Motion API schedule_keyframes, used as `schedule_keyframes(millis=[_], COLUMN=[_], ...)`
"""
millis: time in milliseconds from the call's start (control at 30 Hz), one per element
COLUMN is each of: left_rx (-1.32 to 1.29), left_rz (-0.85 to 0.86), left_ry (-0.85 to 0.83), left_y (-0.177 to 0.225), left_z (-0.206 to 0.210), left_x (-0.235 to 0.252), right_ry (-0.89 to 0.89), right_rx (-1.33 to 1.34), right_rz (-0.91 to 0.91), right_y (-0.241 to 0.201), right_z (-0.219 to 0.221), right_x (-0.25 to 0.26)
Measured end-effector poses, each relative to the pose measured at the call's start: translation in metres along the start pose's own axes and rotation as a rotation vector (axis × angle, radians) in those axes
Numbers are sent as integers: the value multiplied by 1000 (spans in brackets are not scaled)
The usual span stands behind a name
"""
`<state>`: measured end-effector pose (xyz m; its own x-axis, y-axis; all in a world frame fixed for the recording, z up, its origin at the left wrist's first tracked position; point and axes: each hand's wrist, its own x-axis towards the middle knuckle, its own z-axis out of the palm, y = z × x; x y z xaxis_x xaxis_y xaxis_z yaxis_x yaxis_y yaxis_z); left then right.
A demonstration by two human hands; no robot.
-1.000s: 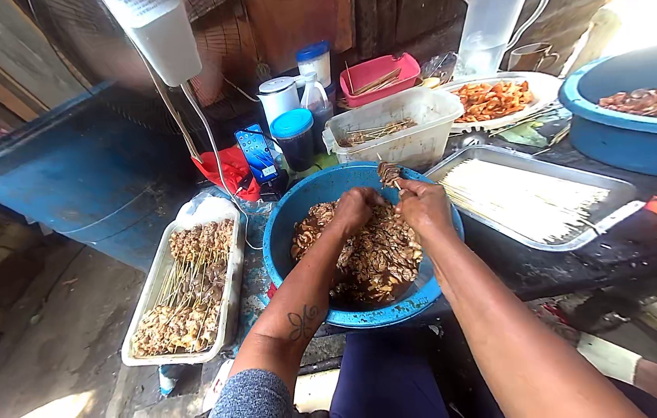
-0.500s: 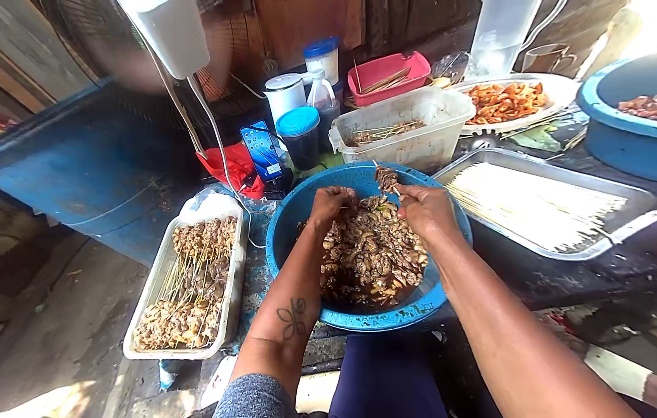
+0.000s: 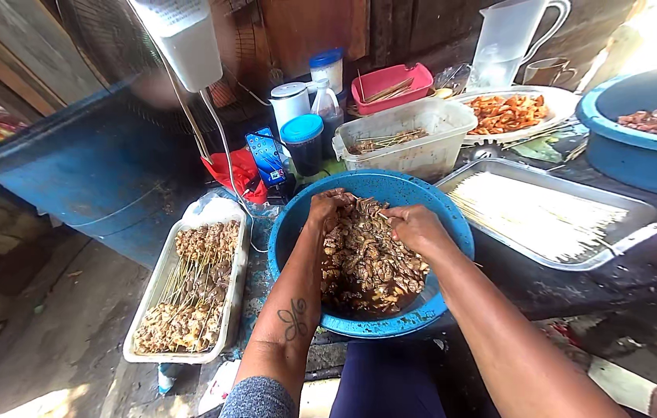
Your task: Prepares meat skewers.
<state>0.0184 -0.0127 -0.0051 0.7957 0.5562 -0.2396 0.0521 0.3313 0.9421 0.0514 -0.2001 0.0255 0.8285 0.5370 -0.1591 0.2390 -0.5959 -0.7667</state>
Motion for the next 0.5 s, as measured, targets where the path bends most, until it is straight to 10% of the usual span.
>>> schedule_keyframes(millis=[300,500], left_rx=[207,788], left_rz=[172,374], left_ry=[52,18], left_y=[-8,2], left_z=[-8,2], left_x=[11,-1], right_ry=[-37,-37], right_rx=[-5,-22], right_rz=[-56,-27], right_y=[0,-1], right_z=[0,0], right_x=[0,0])
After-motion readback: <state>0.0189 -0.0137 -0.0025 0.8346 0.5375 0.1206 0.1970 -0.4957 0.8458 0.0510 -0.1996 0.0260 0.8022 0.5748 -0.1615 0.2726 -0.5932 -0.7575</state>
